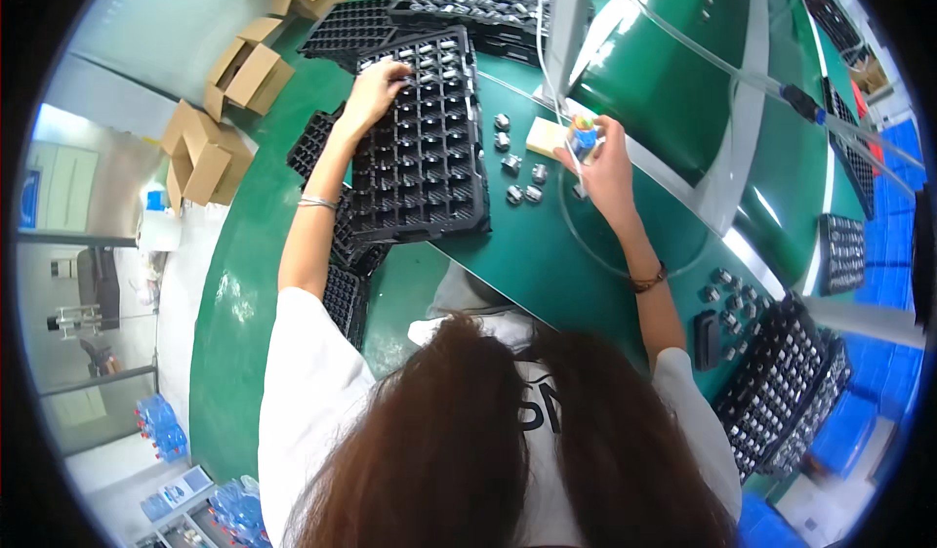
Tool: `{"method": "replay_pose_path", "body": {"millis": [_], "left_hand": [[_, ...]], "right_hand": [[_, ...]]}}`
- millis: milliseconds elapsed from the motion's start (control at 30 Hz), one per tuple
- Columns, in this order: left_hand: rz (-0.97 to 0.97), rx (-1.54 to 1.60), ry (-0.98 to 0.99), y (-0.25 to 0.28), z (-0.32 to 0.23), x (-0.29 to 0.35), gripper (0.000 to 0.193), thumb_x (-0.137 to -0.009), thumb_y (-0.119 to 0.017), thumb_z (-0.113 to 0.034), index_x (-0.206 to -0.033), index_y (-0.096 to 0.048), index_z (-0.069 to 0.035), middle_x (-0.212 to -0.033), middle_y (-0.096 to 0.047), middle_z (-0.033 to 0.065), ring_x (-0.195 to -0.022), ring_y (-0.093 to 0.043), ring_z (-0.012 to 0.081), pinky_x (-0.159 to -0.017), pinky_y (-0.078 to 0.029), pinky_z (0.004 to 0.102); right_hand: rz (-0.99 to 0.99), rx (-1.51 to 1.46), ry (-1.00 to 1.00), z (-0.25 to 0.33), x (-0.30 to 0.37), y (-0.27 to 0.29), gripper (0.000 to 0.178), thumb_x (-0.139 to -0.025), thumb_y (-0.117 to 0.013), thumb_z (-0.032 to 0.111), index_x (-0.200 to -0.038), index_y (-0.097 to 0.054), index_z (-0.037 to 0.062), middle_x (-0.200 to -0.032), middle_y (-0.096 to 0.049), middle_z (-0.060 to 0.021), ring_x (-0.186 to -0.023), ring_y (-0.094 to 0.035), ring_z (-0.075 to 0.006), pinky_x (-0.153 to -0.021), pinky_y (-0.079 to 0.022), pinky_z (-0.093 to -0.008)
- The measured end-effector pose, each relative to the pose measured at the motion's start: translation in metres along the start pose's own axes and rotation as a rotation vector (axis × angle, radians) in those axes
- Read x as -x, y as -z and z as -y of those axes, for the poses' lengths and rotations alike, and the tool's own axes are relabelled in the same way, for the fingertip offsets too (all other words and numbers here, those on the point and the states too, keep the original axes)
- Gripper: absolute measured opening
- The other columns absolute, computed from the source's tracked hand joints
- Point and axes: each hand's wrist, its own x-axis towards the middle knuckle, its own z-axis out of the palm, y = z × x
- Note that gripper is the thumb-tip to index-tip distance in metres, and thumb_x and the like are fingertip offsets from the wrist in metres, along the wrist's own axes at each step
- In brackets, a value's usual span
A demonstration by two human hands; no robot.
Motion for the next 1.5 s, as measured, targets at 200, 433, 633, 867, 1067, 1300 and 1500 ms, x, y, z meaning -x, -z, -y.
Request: {"method": "replay_pose_path", "body": {"millis": [200,433,633,867,1067,1300,1500], "left_hand": [[0.016,0.064,0.016,0.012,-0.022,-0.011,0.017,-0.078,-0.063,-0.011,-0.093,-0.064,-0.003,-0.093,-0.062,0.0115,-0.087,-0.060,0.0258,-0.075,-0.047,0.0320],[0.150,-0.117,-0.071,-0.005,-0.024,-0.029,0.019,-0.074,-0.068,-0.015,-0.088,-0.063,-0.002,-0.090,-0.059,0.0122,-0.085,-0.058,0.0282,-0.075,-0.045,0.0355],[0.105,0.153,0.125,0.014,-0.035,-0.030,0.018,-0.081,-0.065,-0.014,-0.089,-0.061,0.002,-0.086,-0.066,0.0090,-0.080,-0.062,0.0141,-0.071,-0.048,0.0272],[0.193,1.037,0.392,0.028,-0.117,0.021,0.037,-0.085,-0.058,-0.014,-0.121,-0.050,-0.005,-0.112,-0.055,0.0065,-0.087,-0.056,0.0098,-0.082,-0.048,0.0243],[0.307,1.385,0.580,0.005,-0.184,0.082,0.034,-0.084,-0.059,-0.009,-0.114,-0.054,0.003,-0.104,-0.059,0.0072,-0.086,-0.056,0.0103,-0.083,-0.047,0.0212],[0.235,1.853,0.701,-0.038,-0.225,0.088,0.036,-0.093,-0.040,-0.009,-0.121,-0.043,0.012,-0.113,-0.056,0.0164,-0.104,-0.055,0.0199,-0.096,-0.044,0.0271],[0.160,1.995,0.762,-0.073,-0.239,0.086,0.031,-0.091,-0.049,-0.010,-0.118,-0.048,0.006,-0.114,-0.056,0.0151,-0.107,-0.054,0.0241,-0.098,-0.042,0.0321]], "right_hand": [[0.040,0.012,-0.027,0.004,0.001,0.003,0.074,-0.064,-0.081,0.032,-0.117,-0.040,0.0002,-0.090,-0.052,-0.0107,-0.068,-0.048,-0.0167,-0.063,-0.044,-0.0290],[0.080,-0.086,-0.103,0.012,0.003,0.004,0.070,-0.063,-0.081,0.030,-0.115,-0.041,0.0042,-0.088,-0.051,-0.0086,-0.069,-0.049,-0.0155,-0.063,-0.044,-0.0286],[0.069,-0.076,-0.155,0.006,0.004,0.005,0.066,-0.063,-0.082,0.027,-0.111,-0.042,0.0054,-0.092,-0.050,-0.0081,-0.067,-0.051,-0.0166,-0.062,-0.045,-0.0299],[-0.054,0.063,0.006,0.007,-0.006,-0.011,0.045,-0.073,-0.072,0.027,-0.101,-0.048,0.0034,-0.092,-0.057,-0.0170,-0.083,-0.059,-0.0335,-0.069,-0.046,-0.0377],[-0.221,-0.101,0.016,-0.033,-0.042,0.004,0.025,-0.077,-0.067,0.018,-0.091,-0.054,0.0023,-0.079,-0.060,-0.0140,-0.072,-0.060,-0.0255,-0.067,-0.046,-0.0323],[-0.438,0.227,-0.132,-0.139,-0.127,0.062,0.032,-0.076,-0.065,0.030,-0.096,-0.057,0.0066,-0.081,-0.064,-0.0165,-0.078,-0.062,-0.0349,-0.070,-0.048,-0.0402],[-0.399,0.346,-0.130,-0.138,-0.122,0.066,0.028,-0.079,-0.059,0.028,-0.097,-0.055,0.0070,-0.087,-0.062,-0.0172,-0.082,-0.059,-0.0377,-0.070,-0.048,-0.0444]]}}
